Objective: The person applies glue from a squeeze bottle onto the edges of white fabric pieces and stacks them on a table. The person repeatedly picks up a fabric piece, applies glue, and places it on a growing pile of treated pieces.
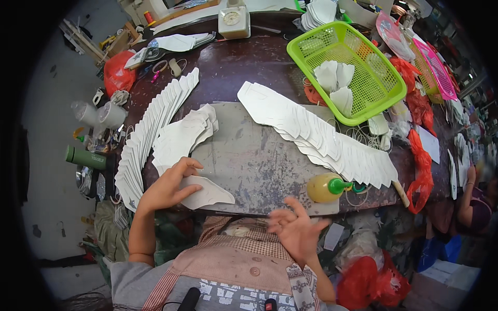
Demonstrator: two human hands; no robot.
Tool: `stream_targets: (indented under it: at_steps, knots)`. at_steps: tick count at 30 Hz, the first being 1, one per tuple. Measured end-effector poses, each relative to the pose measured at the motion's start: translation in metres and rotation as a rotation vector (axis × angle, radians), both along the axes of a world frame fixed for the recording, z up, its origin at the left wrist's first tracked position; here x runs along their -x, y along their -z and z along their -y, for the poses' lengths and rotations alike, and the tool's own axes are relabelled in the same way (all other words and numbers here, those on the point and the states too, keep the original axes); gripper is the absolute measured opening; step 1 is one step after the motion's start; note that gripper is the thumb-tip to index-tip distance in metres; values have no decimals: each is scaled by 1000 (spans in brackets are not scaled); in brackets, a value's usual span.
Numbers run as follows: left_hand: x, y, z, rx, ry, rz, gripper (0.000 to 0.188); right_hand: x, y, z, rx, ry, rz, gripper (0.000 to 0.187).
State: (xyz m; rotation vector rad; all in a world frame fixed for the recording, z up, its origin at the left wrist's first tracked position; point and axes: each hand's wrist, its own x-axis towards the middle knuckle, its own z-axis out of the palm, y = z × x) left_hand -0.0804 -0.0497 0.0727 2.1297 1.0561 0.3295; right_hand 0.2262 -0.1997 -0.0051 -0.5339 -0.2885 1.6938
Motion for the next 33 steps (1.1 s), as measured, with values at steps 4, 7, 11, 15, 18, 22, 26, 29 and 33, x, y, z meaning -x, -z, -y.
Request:
stream_targets:
  at_steps: [4,7,11,15,18,22,26,29,33]
  knots:
    - [-6,-5,-10,30,36,-21,47,19,-1,-37,-684,39,1923,87]
    - [-10,-13,-17,34,64,-63,47,36,4,-47,-723,-109,2178,85]
    - [-11,-37,-43,-132,85,-63,49,21,10,-25,-859,-70,2218,85]
    - [-44,-69,-109,-323,155,48,48,-16,-9,-6,-865,-99,2040,63]
    - [-96,-57,-176,-241,268,87,54,-41,13,48,-260,396,1804,38]
    - [-173,11,-234,-120,450,64,60,-111,125,111,706,867,638,54]
    - [-188,46,-241,-168,484,11,69,-126,106,52,631,618,-58,90]
    - [-160,54,-235,-424,488,171,71,-111,106,36,385,404,385,107]
    - [-114,-15,-177,-514,203,329,61,-100,46,96,378,336,953,69]
